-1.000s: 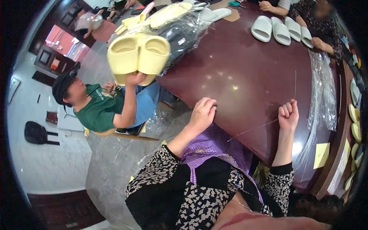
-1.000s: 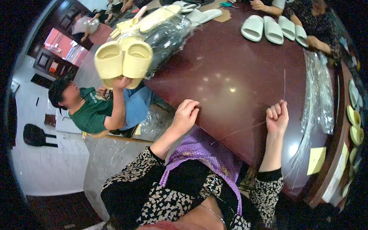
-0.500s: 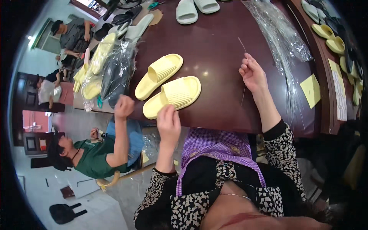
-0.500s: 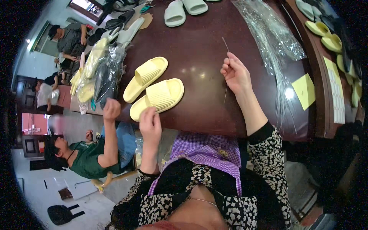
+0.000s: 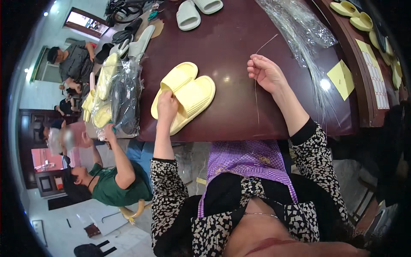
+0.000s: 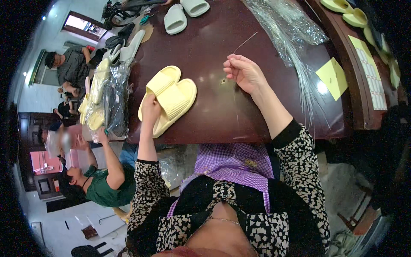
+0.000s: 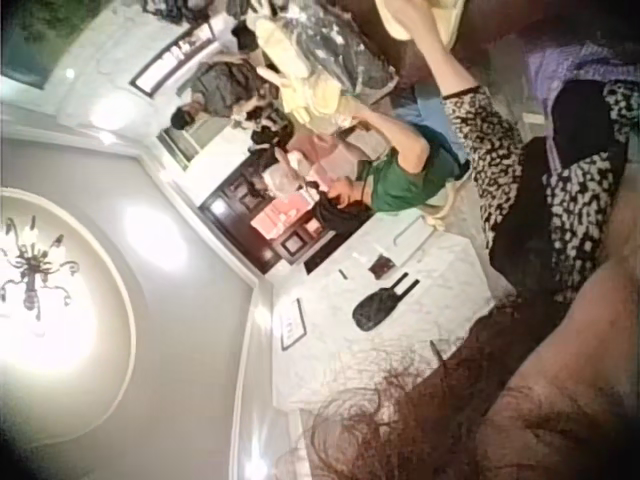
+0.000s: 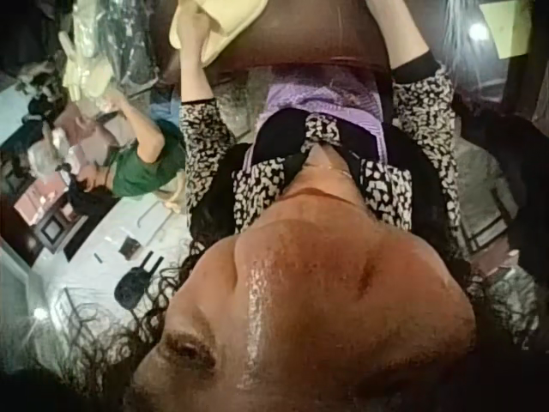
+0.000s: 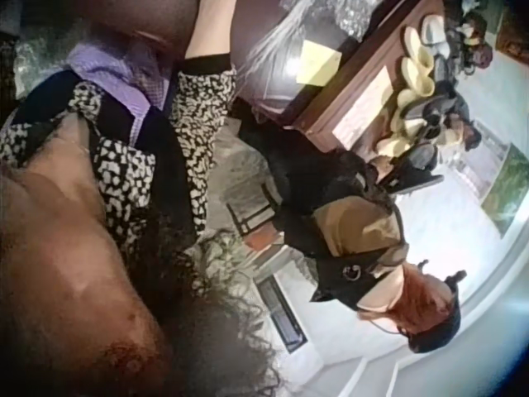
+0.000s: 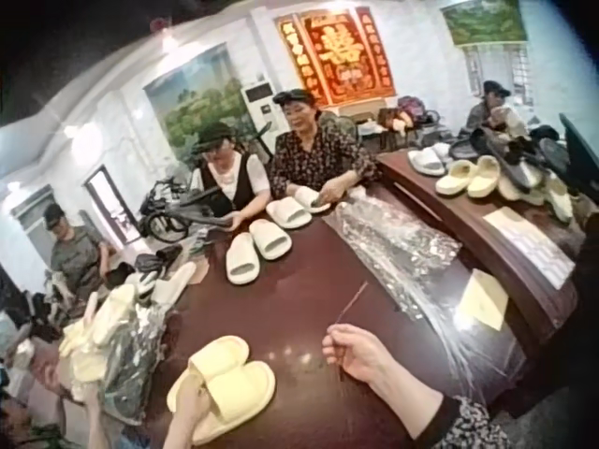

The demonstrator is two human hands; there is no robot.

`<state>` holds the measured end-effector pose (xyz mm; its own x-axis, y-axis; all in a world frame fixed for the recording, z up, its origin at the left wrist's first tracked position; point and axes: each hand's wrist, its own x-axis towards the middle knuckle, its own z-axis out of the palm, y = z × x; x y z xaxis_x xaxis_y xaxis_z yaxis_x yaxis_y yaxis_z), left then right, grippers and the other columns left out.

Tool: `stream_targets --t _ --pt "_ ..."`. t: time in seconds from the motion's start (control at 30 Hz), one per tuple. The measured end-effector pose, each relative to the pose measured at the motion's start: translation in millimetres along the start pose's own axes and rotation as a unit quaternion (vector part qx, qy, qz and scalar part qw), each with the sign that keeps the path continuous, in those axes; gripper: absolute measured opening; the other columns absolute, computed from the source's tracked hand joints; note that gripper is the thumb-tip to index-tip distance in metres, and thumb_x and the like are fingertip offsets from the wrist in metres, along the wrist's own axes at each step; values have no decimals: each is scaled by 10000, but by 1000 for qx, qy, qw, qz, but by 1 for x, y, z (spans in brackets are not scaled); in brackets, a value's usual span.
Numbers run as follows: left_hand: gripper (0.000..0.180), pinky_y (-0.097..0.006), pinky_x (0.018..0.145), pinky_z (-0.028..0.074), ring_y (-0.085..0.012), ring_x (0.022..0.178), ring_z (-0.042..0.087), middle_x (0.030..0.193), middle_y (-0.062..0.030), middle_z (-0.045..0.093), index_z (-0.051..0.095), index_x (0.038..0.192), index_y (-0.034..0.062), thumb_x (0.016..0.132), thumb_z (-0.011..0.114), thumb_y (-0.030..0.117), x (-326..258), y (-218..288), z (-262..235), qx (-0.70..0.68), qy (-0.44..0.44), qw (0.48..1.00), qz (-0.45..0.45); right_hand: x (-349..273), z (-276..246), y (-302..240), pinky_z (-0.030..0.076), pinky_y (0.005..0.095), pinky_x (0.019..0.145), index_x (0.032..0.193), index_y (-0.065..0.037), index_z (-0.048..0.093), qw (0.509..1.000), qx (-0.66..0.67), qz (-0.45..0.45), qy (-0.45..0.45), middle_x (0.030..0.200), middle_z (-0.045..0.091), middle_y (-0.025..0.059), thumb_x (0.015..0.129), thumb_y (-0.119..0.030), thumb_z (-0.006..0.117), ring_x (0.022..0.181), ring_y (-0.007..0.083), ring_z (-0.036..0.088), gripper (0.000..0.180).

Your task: The person pairs slides by threading plastic tag fasteners through each pair and fastening them together by hand.

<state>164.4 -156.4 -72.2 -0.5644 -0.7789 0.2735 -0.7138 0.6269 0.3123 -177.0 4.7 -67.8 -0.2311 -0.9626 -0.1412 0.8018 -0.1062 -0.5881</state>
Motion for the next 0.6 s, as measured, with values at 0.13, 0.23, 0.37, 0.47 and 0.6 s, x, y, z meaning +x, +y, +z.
stream_targets --t 0.13,0.23,0.37,0.47,0.6 --pt "131 -437 667 430 -365 727 544 767 -196 573 554 730 -24 744 595 100 21 77 14 -100 -20 993 -63 -4 -4 -11 479 283 627 975 -55 567 1000 1 -25 -1 835 615 55 865 -130 584 728 146 591 134" --pt "169 -435 635 434 -353 672 551 713 -188 572 558 721 -27 742 615 131 33 111 36 -92 -18 995 -17 -4 0 -15 480 284 628 971 -59 575 999 -3 -41 -14 842 615 50 860 -135 592 748 143 593 136" --pt "233 -415 614 443 -326 642 566 680 -184 578 552 706 -36 747 644 174 42 184 47 -163 -57 982 -72 -7 -3 -25 477 278 634 950 -63 595 998 18 -67 -11 847 613 43 848 -134 607 765 133 582 125" --pt "238 -401 598 447 -313 613 567 669 -181 580 561 716 -43 756 652 173 37 204 58 -180 -38 982 -27 -9 -5 -32 456 262 624 922 -62 612 995 31 -96 -23 832 600 35 835 -127 622 730 113 542 109" --pt "213 -357 557 447 -256 561 561 660 -152 592 578 748 -52 796 632 148 29 207 52 -259 -20 966 -6 -8 -13 -42 431 254 610 908 -53 619 990 41 -118 -58 811 583 33 829 -117 628 676 101 491 102"
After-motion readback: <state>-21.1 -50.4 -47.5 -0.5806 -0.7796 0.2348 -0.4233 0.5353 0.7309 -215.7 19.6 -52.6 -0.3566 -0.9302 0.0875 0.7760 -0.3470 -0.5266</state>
